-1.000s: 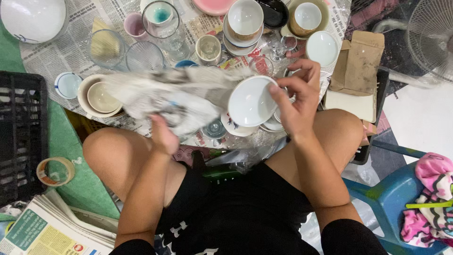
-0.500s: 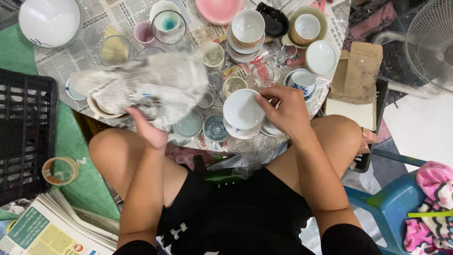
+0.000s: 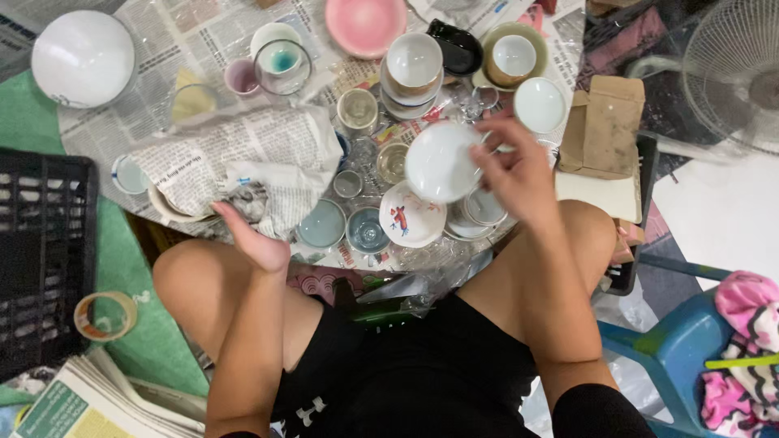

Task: The person sits cross-legged at a table covered with newspaper and various dishes. They unwrap a small item from newspaper and place it in a basket, then pick up a white bowl and wipe it thoroughly with a brown cloth.

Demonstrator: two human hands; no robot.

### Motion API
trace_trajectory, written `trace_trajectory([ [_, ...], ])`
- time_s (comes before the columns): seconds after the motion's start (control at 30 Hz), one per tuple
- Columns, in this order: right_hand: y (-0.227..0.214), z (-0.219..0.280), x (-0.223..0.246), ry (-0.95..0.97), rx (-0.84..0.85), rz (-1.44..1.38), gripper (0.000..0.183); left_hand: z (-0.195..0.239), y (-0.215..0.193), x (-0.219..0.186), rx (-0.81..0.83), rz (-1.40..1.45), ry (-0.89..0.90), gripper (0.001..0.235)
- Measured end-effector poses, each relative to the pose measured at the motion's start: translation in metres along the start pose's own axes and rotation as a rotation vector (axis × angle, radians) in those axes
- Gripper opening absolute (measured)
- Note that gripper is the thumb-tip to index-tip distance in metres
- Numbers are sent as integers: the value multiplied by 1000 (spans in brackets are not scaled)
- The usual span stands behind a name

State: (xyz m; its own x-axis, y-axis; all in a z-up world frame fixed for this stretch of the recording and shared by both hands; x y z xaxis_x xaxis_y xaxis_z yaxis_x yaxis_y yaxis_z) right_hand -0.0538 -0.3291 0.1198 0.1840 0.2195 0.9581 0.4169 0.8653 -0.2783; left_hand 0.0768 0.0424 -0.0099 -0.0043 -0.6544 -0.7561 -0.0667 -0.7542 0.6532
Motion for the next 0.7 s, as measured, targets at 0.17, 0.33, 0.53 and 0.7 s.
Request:
trace_trajectory([
  [0.17, -83, -33, -46, -76, -291, -9, 28, 21, -10, 22, 32, -70, -79, 70],
  [0.33, -136, -63, -124, 96, -464, -92, 29, 47, -21, 42, 147, -6, -229, 68],
  [0.53, -143, -85, -193, 207, -508, -140, 30, 58, -33, 59, 299, -678, 17, 67],
  [0.7, -138, -111, -223, 255, -483, -62, 27, 63, -31, 60, 301, -476, -95, 68],
])
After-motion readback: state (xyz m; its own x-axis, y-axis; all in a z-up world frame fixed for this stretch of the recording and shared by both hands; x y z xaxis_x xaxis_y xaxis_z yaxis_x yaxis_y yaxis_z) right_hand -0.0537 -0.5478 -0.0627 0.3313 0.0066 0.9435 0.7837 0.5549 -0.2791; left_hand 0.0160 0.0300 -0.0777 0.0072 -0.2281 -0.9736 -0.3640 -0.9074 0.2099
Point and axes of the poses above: each hand's wrist, its own z-axis away from the middle knuckle, its own y-axis out of the palm, x = y × z, the point moved 3 cm from there along -z, towards the middle knuckle
